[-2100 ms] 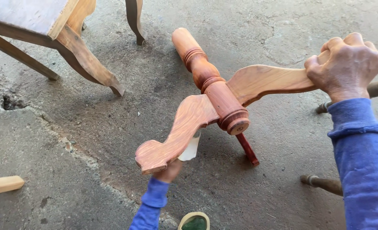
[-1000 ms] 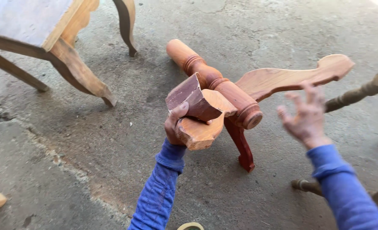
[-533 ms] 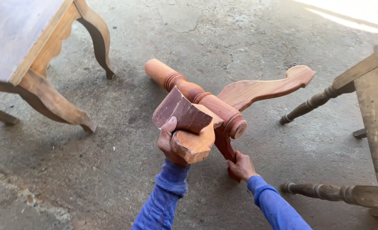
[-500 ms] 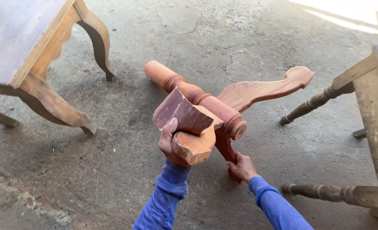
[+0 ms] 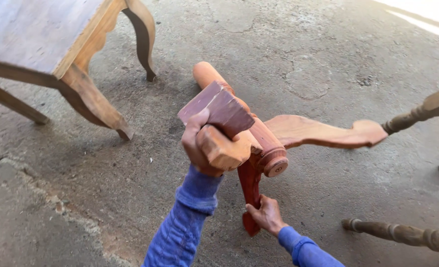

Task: The person sands a wooden furniture leg with a sanding block, focusing on the curved and cylindrical sections. They rotate the piece to reach different areas and later wipe the surface with a white cloth.

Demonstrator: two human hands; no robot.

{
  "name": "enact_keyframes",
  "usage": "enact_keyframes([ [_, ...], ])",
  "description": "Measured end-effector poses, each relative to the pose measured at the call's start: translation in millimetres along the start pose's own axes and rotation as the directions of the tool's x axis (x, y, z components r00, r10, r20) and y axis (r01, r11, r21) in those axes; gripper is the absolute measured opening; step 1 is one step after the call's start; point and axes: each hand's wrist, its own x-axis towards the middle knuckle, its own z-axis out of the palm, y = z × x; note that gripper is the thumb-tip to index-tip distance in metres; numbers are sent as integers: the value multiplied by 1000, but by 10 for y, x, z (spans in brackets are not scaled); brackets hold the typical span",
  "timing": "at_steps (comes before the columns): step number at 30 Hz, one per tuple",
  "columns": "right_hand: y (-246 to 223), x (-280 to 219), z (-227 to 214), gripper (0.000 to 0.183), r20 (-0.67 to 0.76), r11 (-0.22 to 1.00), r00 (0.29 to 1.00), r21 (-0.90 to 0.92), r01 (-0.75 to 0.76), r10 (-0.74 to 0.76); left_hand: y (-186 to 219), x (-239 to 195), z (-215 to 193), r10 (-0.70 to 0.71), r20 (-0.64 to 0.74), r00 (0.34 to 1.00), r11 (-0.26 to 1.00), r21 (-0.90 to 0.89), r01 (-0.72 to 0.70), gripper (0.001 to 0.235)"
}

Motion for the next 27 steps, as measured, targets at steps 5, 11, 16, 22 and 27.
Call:
enact_keyframes([
  [5, -334, -278, 190, 37, 7, 991, 1000, 134, -15, 14, -219, -111, 149, 85, 26, 996, 979, 185, -89, 35],
  [11, 508, -337, 874, 32, 96, 965, 995, 261, -38, 14, -784, -351, 476, 113, 120, 986, 879, 450, -156, 31],
  [16, 1209, -333, 1273, 30, 118, 914, 966, 368, 171, -228, -1350, -591, 718, -154, 276, 949, 731, 678, -78, 36],
  [22, 1139, -463, 613, 32, 79, 822, 853, 325, 468, -516, -1523, -676, 628, -159, 330, 931, 780, 620, -86, 33],
  [27, -426, -1165, -1251, 25, 670, 965, 730, -77, 250, -136, -1440, -312, -16, 118, 473, 873, 174, 856, -487, 32],
])
